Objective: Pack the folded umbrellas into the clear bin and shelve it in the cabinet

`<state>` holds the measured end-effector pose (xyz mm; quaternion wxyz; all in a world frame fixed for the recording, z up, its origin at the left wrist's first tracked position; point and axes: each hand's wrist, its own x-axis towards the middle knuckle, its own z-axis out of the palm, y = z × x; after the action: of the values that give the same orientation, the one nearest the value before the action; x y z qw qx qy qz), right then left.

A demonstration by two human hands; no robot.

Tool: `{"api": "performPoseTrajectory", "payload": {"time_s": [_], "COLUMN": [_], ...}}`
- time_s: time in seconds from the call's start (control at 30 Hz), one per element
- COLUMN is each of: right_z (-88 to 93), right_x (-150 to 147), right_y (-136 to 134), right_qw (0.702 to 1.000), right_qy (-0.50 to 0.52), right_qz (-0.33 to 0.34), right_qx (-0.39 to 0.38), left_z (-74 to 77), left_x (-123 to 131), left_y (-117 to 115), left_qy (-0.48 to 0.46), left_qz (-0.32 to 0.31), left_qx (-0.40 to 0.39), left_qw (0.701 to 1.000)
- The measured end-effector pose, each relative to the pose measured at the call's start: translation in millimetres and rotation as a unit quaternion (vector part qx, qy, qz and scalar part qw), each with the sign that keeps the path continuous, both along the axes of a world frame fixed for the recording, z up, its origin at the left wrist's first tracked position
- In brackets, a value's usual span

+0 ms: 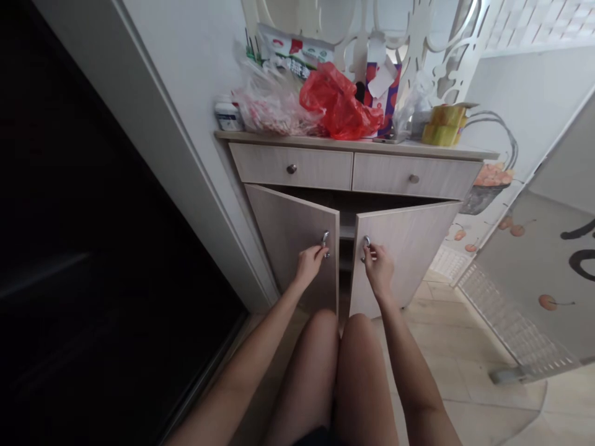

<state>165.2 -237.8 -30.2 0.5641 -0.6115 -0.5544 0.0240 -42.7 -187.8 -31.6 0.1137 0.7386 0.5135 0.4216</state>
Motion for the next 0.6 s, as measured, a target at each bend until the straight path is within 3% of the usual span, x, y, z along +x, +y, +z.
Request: {"api": "performPoseTrajectory", "payload": {"time_s": [0.27,0.6], "right_z": [14.0,19.8], "right_x": [-19.0,-20.1], "right_y": [76.4,112.6], "right_qw": [0.983,0.973], "right_qy": [-0.139,-0.179], "right_qz": [-0.057,-0.061], "right_qx": [-0.104,-0.130], "left_z": [20.5,20.6], "left_x": [43.7,61.9], "left_y": [50.4,84.9], "left_qy": [0.125,0.201], "left_qz": [0.073,0.107], "left_qx": [-0.064,-0.040], "left_qw": [0.987,0.973]}}
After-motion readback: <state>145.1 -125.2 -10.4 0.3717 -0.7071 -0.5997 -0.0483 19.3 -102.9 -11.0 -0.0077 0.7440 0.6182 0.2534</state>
